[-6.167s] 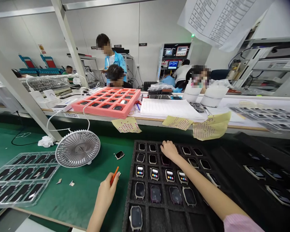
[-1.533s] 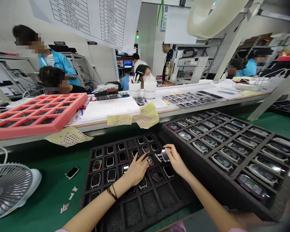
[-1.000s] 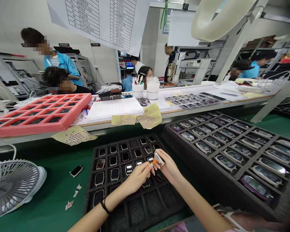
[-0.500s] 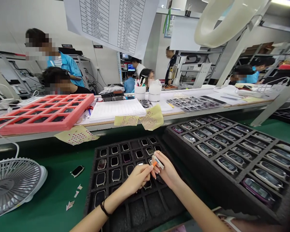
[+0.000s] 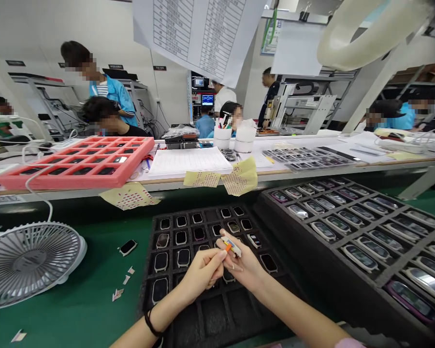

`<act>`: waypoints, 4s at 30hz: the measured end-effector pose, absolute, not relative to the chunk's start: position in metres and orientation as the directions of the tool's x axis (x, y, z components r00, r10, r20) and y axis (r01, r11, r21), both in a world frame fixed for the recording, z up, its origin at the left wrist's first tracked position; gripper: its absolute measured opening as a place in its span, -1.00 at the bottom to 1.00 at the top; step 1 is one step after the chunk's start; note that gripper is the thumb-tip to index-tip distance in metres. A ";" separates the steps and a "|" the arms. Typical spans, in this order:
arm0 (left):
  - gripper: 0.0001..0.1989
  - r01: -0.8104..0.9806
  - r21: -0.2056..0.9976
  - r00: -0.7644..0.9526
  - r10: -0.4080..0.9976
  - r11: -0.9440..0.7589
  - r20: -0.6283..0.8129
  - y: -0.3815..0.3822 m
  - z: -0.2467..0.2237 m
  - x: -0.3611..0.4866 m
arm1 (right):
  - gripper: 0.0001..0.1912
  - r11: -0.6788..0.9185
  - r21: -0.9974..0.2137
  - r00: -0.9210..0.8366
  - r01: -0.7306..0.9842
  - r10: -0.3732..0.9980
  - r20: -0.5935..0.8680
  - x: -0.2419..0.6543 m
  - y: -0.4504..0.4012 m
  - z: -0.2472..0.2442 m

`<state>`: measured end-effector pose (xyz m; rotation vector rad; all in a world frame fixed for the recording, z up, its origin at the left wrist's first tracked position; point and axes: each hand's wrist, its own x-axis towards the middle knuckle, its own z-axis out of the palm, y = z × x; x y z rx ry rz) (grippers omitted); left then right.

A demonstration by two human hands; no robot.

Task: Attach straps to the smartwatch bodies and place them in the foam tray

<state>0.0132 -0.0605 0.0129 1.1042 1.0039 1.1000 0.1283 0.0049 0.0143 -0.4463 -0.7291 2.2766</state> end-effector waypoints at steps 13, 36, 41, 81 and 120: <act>-0.50 0.067 0.998 -0.325 0.946 0.019 0.004 -0.089 0.009 -0.062 | -0.71 0.278 -0.953 -0.428 0.118 0.880 0.203 0.061 0.059 -0.017; -0.60 0.455 0.684 -0.664 0.729 0.571 -0.166 -0.178 -0.050 -0.148 | -0.78 0.258 -0.780 -0.364 0.570 0.930 0.041 0.099 0.173 -0.061; -0.51 0.324 0.924 -0.384 0.921 0.204 -0.068 -0.149 -0.028 -0.108 | -0.61 0.148 -0.982 -0.524 0.116 0.849 0.066 0.087 0.122 -0.033; -0.50 -0.053 0.996 -0.183 0.982 -0.067 0.056 -0.095 0.001 -0.047 | -0.68 -0.706 -0.599 -0.850 -0.376 0.521 -0.080 0.050 -0.008 0.008; -0.60 0.360 0.833 -0.669 0.738 0.421 -0.084 -0.154 -0.040 -0.140 | -0.79 0.146 -0.858 -0.238 0.492 0.971 0.030 0.146 0.197 -0.057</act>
